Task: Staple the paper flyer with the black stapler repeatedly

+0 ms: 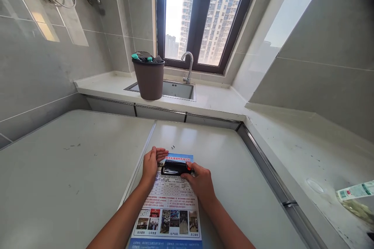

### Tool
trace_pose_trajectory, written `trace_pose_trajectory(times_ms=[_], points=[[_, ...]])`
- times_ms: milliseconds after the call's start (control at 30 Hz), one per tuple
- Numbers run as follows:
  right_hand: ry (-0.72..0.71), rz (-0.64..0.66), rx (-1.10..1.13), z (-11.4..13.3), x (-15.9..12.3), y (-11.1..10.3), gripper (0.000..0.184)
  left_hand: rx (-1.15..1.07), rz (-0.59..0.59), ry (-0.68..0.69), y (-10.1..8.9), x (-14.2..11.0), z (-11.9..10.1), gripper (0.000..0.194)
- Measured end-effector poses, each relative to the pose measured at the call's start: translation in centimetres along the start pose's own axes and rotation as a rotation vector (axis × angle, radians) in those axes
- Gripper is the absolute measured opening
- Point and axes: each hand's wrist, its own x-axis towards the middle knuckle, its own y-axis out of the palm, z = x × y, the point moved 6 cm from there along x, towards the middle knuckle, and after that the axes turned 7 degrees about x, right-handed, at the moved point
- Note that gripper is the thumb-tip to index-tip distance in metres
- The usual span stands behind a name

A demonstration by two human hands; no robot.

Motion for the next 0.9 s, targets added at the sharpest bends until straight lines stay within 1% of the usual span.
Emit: trace_pose_trajectory(times_ms=[133,233,300,367,467,500,533,633,667,733,833,900], points=[[-0.045,-0.049,0.032,0.0,-0.4,-0.2,0.022,-0.022,-0.025,0.014,-0.3,-0.1,-0.2,0.055],[-0.076,-0.055,0.030,0.1,-0.7,-0.3,0.019,-0.043,-0.024,0.010,-0.4,-0.1,-0.3,0.056],[-0.093,-0.053,0.033,0.3,-0.7,-0.3,0.021,-0.056,-0.014,-0.007,-0.4,0.0,-0.2,0.058],[-0.114,-0.026,0.032,0.8,-0.4,-0.2,0.034,-0.063,-0.005,-0.021,-0.4,0.1,-0.1,0.059],[-0.131,0.051,0.008,1.8,0.0,0.7,0.064,-0.049,0.013,-0.024,-0.3,0.0,0.0,0.062],[-0.136,0.076,-0.005,2.1,0.0,1.0,0.067,-0.037,0.017,-0.018,-0.2,0.0,0.0,0.063],[-0.139,0.095,-0.017,2.4,0.1,1.3,0.064,-0.022,0.019,-0.006,-0.2,0.0,-0.1,0.064],[-0.140,0.110,-0.016,2.8,-0.2,1.7,0.037,0.024,0.013,0.034,-0.1,-0.2,-0.3,0.064],[-0.144,0.092,0.001,2.9,-0.3,1.5,0.032,0.031,0.005,0.045,-0.2,-0.3,-0.4,0.063],[-0.187,0.024,0.049,3.3,-0.6,0.8,0.033,0.020,-0.020,0.063,-0.3,-0.3,-0.6,0.059],[-0.359,-0.121,0.036,4.5,-1.0,-0.6,0.042,-0.068,-0.050,0.089,-0.4,-0.5,-1.1,0.049],[-0.503,-0.184,-0.041,5.7,-1.5,-1.1,0.047,-0.186,-0.010,0.053,-0.1,-0.6,-1.2,0.045]])
